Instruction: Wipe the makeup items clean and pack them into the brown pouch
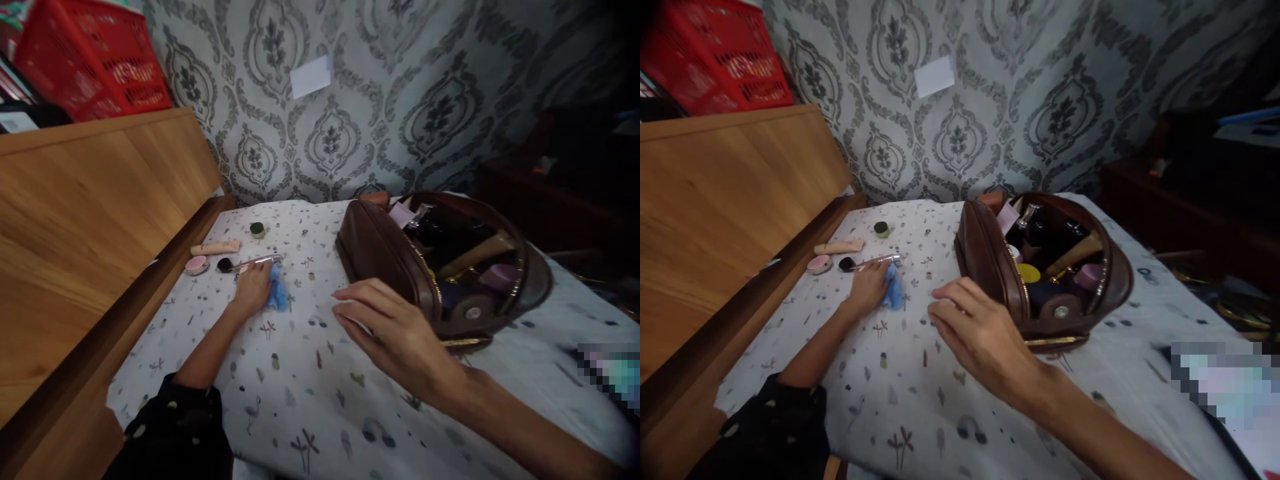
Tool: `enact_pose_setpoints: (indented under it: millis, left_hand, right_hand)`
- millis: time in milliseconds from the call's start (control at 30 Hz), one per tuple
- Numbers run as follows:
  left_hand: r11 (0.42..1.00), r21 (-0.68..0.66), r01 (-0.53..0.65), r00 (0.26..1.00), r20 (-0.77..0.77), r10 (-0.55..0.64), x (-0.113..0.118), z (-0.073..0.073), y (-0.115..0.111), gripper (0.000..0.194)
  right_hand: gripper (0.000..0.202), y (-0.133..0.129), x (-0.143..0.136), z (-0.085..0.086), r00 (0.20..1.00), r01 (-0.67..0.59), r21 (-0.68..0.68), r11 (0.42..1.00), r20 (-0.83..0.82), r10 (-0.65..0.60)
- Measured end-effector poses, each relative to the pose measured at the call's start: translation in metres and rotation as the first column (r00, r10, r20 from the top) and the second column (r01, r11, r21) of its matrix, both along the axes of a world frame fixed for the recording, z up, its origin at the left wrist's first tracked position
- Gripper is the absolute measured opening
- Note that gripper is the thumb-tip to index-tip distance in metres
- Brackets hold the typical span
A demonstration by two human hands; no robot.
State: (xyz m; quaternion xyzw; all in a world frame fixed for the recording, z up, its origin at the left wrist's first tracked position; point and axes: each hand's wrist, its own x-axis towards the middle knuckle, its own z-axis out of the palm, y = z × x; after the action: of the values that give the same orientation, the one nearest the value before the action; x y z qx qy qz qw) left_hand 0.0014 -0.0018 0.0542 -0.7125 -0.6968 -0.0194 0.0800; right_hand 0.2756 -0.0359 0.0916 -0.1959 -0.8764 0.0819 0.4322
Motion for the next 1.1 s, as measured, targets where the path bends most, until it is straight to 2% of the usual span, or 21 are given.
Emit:
enact_pose_setpoints:
  millis: [133, 200, 233, 300, 367, 433, 500, 567, 667, 833, 967, 1033, 1100]
  left_hand:
    - [1.0, 0.01, -0.008, 1.0, 0.021, 0.007, -0.004, -0.012, -0.005, 0.036]
    - [1.0, 0.014, 0.013, 0.999, 0.039, -0.014, -0.003, -0.013, -0.007, 0.032]
    - [0.999, 0.015, 0.034, 0.998, 0.051, -0.034, -0.003, -0.012, -0.008, 0.029]
    - [0.996, 0.023, 0.09, 0.992, 0.082, -0.092, -0.001, -0.01, -0.01, 0.024]
    - [0.987, 0.035, 0.155, 0.98, 0.125, -0.158, 0.003, -0.008, -0.014, 0.022]
    - [0.975, 0.049, 0.216, 0.96, 0.174, -0.221, 0.009, -0.01, -0.019, 0.021]
    - [0.962, 0.062, 0.267, 0.935, 0.226, -0.274, 0.017, -0.014, -0.022, 0.019]
    - [0.95, 0.07, 0.304, 0.91, 0.275, -0.312, 0.023, -0.02, -0.024, 0.018]
    - [0.942, 0.07, 0.328, 0.881, 0.337, -0.332, 0.029, -0.026, -0.026, 0.017]
    - [0.949, 0.08, 0.304, 0.834, 0.459, -0.306, 0.032, -0.021, -0.031, 0.02]
    - [0.973, 0.137, 0.186, 0.676, 0.7, -0.228, 0.034, -0.02, -0.031, 0.026]
    - [0.98, 0.154, 0.124, 0.606, 0.771, -0.198, 0.033, -0.022, -0.028, 0.031]
    - [0.978, 0.193, 0.079, 0.566, 0.799, -0.203, 0.031, -0.022, -0.024, 0.038]
  right_hand:
    - [0.016, -0.006, -0.031, -0.027, 0.999, -0.045, -0.138, 0.989, -0.02, 0.043]
    - [0.016, -0.004, -0.045, -0.041, 0.999, -0.035, -0.296, 0.955, -0.014, 0.032]
    - [0.018, -0.002, -0.052, -0.048, 1.0, -0.022, -0.396, 0.918, -0.012, 0.019]
    - [0.028, 0.004, -0.065, -0.062, 0.999, -0.007, -0.609, 0.793, -0.043, -0.023]
    - [0.042, 0.011, -0.076, -0.074, 0.988, -0.041, -0.787, 0.615, -0.124, -0.092]
    - [0.051, 0.016, -0.084, -0.082, 0.961, -0.128, -0.877, 0.463, -0.225, -0.159]
    - [0.054, 0.019, -0.087, -0.084, 0.933, -0.225, -0.894, 0.388, -0.312, -0.177]
    - [0.054, 0.018, -0.085, -0.082, 0.913, -0.293, -0.884, 0.365, -0.372, -0.167]
    - [0.049, 0.015, -0.08, -0.078, 0.904, -0.324, -0.879, 0.349, -0.397, -0.159]
    - [0.047, 0.012, -0.078, -0.08, 0.898, -0.363, -0.883, 0.299, -0.417, -0.141]
    - [0.049, 0.013, -0.078, -0.084, 0.883, -0.41, -0.862, 0.297, -0.457, -0.107]
    - [0.05, 0.015, -0.078, -0.087, 0.875, -0.431, -0.851, 0.3, -0.475, -0.091]
    - [0.05, 0.016, -0.078, -0.09, 0.867, -0.438, -0.846, 0.303, -0.487, -0.106]
